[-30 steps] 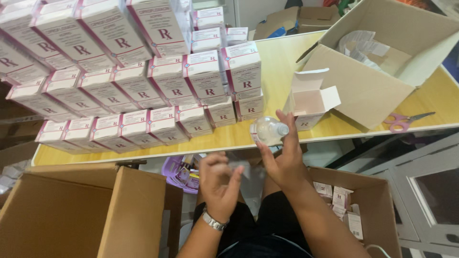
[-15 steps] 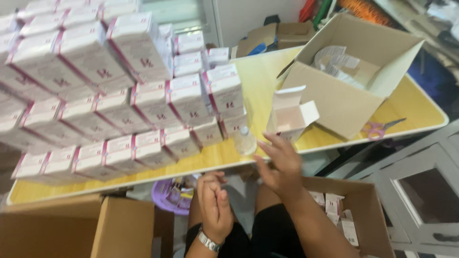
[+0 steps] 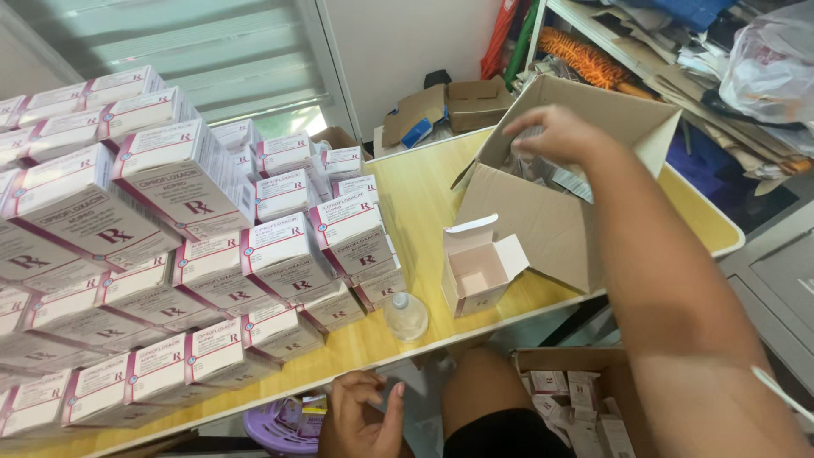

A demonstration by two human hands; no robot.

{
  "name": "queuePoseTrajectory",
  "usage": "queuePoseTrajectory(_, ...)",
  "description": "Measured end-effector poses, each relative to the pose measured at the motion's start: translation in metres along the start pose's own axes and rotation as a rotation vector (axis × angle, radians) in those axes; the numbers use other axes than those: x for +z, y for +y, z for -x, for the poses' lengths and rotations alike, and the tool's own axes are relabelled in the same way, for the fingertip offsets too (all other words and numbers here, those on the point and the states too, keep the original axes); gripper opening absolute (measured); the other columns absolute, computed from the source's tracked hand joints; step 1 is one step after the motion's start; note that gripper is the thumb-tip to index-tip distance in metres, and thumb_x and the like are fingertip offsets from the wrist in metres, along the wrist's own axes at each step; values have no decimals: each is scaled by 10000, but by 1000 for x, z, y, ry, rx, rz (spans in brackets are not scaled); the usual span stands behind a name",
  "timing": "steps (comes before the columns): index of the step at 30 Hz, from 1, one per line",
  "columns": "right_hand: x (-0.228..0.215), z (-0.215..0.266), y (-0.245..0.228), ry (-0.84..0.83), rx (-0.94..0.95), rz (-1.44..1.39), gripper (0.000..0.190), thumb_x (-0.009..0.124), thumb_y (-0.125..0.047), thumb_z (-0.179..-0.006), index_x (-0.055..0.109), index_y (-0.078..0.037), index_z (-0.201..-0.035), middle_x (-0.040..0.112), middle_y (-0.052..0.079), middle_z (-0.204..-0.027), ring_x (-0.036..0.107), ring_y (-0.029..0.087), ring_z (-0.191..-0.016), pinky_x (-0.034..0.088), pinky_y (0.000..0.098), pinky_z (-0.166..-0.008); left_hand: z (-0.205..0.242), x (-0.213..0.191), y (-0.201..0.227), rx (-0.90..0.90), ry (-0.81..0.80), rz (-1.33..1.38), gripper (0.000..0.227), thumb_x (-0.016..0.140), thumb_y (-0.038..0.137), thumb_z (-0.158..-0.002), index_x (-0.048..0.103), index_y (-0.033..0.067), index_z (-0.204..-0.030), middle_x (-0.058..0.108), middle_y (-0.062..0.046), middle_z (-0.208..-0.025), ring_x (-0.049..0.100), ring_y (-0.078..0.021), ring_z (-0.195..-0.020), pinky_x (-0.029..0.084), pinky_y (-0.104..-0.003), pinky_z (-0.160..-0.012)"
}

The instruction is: The person repeatedly picks up small white boxes, opens them, inserts a small plastic bottle, and closes the boxes. They then place the filled boxes into a larger cardboard box on the floor.

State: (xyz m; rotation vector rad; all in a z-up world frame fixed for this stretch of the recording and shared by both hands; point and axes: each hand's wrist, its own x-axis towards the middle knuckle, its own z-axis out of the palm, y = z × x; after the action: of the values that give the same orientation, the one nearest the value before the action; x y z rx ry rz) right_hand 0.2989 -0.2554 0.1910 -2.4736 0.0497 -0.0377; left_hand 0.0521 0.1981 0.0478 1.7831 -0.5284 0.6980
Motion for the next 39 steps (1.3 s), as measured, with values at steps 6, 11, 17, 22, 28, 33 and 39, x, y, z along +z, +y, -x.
queuePoseTrajectory(6, 54, -20, 44, -6, 194, 302, 328, 704, -253, -934, 749, -153, -1243, 729, 158, -1225, 682, 324, -1131, 514, 443, -999, -8, -15, 1, -52, -193, -106, 234, 824, 53, -756, 596, 92, -790, 666, -108, -935, 691, -231, -907, 536, -341, -812)
queuePoseTrajectory(11, -5, 30, -22, 806, -296, 105, 273, 671, 10, -887, 812, -122, -1080, 773, 128, -1033, 754, 260, -940, 568, 351, -872, 1, -3, 7, -163, -110, 91, 168, 802, 24, -797, 646, 76, -826, 679, -110, -980, 691, -205, -933, 533, -313, -847)
queuePoseTrajectory(17, -8, 156, -131, 986, -819, -539, 203, 652, 176, -1091, 565, 22, -1188, 644, 107, -1155, 613, 177, -1000, 517, 284, -928, 12, 11, 28, -244, -30, 448, 541, 807, 59, -871, 535, 25, -1337, 653, -184, -1197, 661, -258, -1053, 549, -365, -932)
queuePoseTrajectory(22, 99, 252, -194, 827, -771, -411, 212, 706, 19, -928, 560, -64, -1058, 634, 58, -952, 654, 184, -836, 551, 297, -709, -2, -3, 62, -154, 25, 749, 1314, 955, 389, -762, -6, 131, -1620, 396, -223, -1572, 636, -283, -1194, 571, -376, -968)
queuePoseTrajectory(28, 188, 295, -207, 554, -1007, -320, 210, 815, -90, -816, 640, -96, -931, 665, 92, -990, 701, 238, -866, 568, 323, -744, 4, -21, 78, -229, -78, 533, 922, 833, 345, -830, 310, 63, -1536, 449, -222, -1534, 536, -290, -1239, 460, -384, -1045)
queuePoseTrajectory(33, 220, 282, -197, 665, -527, -477, 157, 737, 45, -865, 657, -50, -961, 681, 99, -987, 691, 249, -893, 551, 333, -779, -6, -26, 59, -383, -27, 409, 244, 608, -5, -987, 648, 17, -1226, 686, -178, -1318, 685, -216, -878, 588, -296, -791)
queuePoseTrajectory(39, 213, 253, -195, 756, -723, -331, 176, 678, 103, -893, 654, -36, -999, 662, 124, -1045, 682, 284, -985, 558, 373, -859, -62, -31, 49, 120, 38, -48, 328, 621, -55, -944, 668, 106, -1226, 623, -180, -1286, 702, -294, -1023, 577, -317, -863)
